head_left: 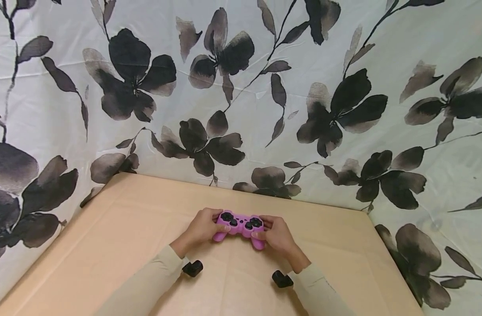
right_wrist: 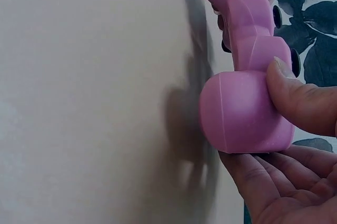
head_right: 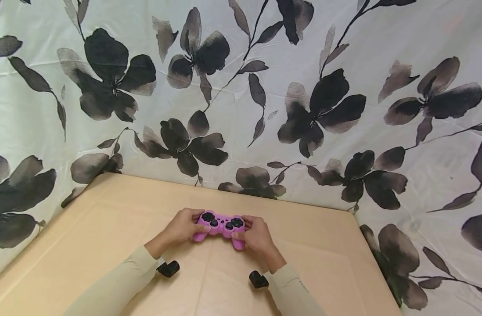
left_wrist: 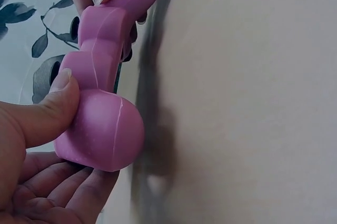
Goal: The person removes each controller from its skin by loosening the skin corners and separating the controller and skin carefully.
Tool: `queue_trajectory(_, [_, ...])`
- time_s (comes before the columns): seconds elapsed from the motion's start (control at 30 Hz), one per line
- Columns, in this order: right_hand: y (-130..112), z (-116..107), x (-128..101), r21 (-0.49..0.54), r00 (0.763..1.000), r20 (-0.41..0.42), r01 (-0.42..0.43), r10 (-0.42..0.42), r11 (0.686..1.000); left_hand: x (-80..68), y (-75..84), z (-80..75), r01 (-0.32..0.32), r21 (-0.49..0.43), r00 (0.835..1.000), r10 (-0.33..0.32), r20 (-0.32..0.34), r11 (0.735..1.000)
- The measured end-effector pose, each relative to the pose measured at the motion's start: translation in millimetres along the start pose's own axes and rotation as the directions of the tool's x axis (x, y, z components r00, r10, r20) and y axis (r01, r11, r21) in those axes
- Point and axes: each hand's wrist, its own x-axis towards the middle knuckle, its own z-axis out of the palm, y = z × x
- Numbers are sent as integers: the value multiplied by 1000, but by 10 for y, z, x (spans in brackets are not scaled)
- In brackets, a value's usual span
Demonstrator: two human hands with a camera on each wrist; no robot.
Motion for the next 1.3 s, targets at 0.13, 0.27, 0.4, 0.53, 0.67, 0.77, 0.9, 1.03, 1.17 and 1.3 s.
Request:
queue_trajectory(0.13, [-55, -6, -16, 3, 1000, -1, -11, 11, 1000, -8, 43, -34, 21, 11, 1000, -21, -8, 1000])
queue_trajectory(0.27, [-94, -39, -40, -6, 1000, 8, -23, 23, 1000, -16, 92, -49, 47, 22, 999, -46, -11, 999])
queue_trajectory(0.4, [-133, -112, -55, -35, 999, -21, -41, 40, 999, 4, 163, -50, 27, 8, 1000, -27, 8, 1000])
queue_trajectory(0.53, [-168, -149, -52, -45, 999, -21, -36, 35, 998, 15, 194, -66, 18, 9, 1000, -18, 5, 1000])
queue_trajectory(0.67, [-197, -142, -54, -27, 1000, -6, -17, 17, 999, 0, 198, -97, 23, 2, 1000, -23, 6, 1000])
queue_trajectory(0.77, [-216, -138, -69, -5, 1000, -9, -10, 10, 1000, -8, 199, -115, 7, 5, 1000, -7, 11, 1000])
queue_trajectory(0.9, [-253, -148, -76, 0, 1000, -6, 1, -1, 1000, -9, 218, -140, -15, 15, 1000, 15, 3, 1000])
queue_trajectory(1.03, [-279, -175, -84, -9, 1000, -10, 17, -17, 1000, 0, 254, -145, -33, 24, 999, 33, 1, 999])
queue_trajectory(1.17, [-304, -198, -96, 0, 1000, -20, 17, -17, 1000, 2, 297, -148, -37, 31, 999, 37, 0, 999])
queue_trajectory(1.3, [-333, -201, -95, 0, 1000, -24, 16, -16, 1000, -12, 328, -169, -33, 24, 999, 33, -14, 999])
